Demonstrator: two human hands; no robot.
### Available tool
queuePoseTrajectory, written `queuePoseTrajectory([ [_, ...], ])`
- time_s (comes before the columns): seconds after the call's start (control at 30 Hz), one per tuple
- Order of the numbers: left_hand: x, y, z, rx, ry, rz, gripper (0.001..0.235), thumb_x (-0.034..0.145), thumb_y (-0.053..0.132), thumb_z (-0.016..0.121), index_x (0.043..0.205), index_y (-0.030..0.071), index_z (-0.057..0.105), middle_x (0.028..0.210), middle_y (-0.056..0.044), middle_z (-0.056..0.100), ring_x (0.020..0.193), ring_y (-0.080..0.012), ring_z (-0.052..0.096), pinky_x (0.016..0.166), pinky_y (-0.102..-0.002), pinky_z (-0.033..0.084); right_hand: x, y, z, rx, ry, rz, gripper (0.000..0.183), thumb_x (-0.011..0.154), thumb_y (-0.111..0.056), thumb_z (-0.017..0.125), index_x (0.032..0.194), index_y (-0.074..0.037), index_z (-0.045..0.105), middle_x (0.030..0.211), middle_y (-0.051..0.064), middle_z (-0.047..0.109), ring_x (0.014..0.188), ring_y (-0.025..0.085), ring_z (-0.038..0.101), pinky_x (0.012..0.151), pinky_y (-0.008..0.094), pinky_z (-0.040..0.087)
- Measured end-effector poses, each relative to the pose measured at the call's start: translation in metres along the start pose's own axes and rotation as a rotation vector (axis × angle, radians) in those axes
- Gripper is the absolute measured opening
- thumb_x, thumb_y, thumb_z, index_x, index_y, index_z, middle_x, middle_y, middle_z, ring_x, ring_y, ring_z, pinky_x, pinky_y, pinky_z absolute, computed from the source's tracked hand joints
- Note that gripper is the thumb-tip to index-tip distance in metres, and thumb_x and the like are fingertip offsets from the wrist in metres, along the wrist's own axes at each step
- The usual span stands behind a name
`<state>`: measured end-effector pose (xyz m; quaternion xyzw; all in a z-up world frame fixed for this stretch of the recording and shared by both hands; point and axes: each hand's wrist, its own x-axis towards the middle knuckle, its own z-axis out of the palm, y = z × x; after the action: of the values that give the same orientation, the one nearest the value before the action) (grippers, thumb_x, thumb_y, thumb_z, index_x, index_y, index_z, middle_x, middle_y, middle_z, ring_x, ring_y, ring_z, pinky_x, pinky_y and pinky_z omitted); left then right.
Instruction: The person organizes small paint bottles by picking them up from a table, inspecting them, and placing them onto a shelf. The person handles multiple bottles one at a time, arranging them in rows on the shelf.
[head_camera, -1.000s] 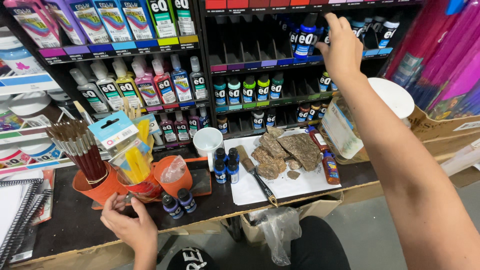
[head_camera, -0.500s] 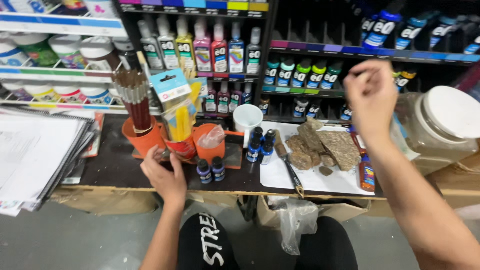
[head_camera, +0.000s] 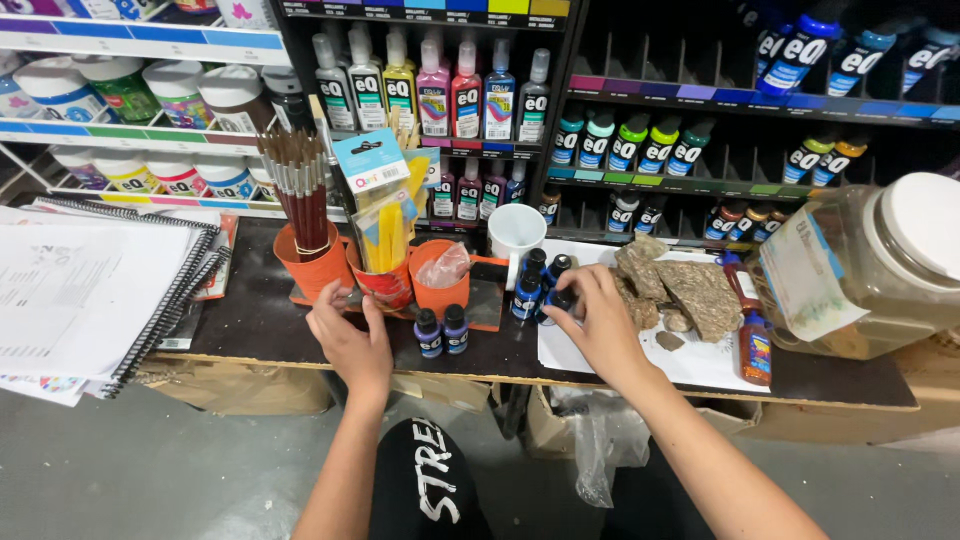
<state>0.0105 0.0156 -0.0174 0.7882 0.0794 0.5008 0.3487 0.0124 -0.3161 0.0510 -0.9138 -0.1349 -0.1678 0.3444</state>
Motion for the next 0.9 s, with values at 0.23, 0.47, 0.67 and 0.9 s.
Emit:
queuePoseTrajectory([
  [0.23,-0.002,-0.003,0.001,0.008,-0.002,0.031,0.042,0.098,0.012,0.073,0.136,0.002,0.058,0.113,-0.012,0.066,0.1,-0.0329,0.06,0.096,-0.045,0.049,-0.011,0.008,-0.013,0.391,0.119,0.326,0.047,0.079,-0.019,0.097,0.114,-0.011,0.066,0.083,0.006,0.069,0.062,0.013,0.064,0.063,0.028,0.054],
  [0.47,-0.001,-0.001,0.0,0.004,-0.012,0.03,0.042,0.096,0.004,0.075,0.134,0.0,0.058,0.113,-0.014,0.065,0.101,-0.0339,0.06,0.098,-0.043,0.05,-0.04,0.021,-0.045,1.324,0.148,0.418,0.065,0.085,-0.001,0.078,0.147,-0.003,0.057,0.122,0.017,0.077,0.106,0.019,0.074,0.091,0.032,0.059],
  [0.67,0.007,0.036,-0.013,-0.041,-0.07,-0.056,0.03,0.103,0.001,0.062,0.133,-0.004,0.056,0.112,-0.018,0.063,0.107,-0.0331,0.05,0.092,-0.045,0.046,-0.049,0.009,-0.069,1.3,0.03,0.391,0.062,0.082,-0.007,0.082,0.141,0.0,0.066,0.122,0.019,0.077,0.112,0.024,0.071,0.1,0.033,0.053],
  [0.9,-0.002,-0.003,0.001,-0.016,0.002,0.006,0.042,0.097,0.003,0.076,0.134,-0.001,0.058,0.113,-0.014,0.066,0.103,-0.0319,0.06,0.096,-0.04,0.053,-0.05,-0.007,-0.065,1.196,0.098,0.379,0.056,0.078,-0.001,0.083,0.132,0.007,0.072,0.12,0.024,0.08,0.109,0.025,0.076,0.096,0.037,0.06],
])
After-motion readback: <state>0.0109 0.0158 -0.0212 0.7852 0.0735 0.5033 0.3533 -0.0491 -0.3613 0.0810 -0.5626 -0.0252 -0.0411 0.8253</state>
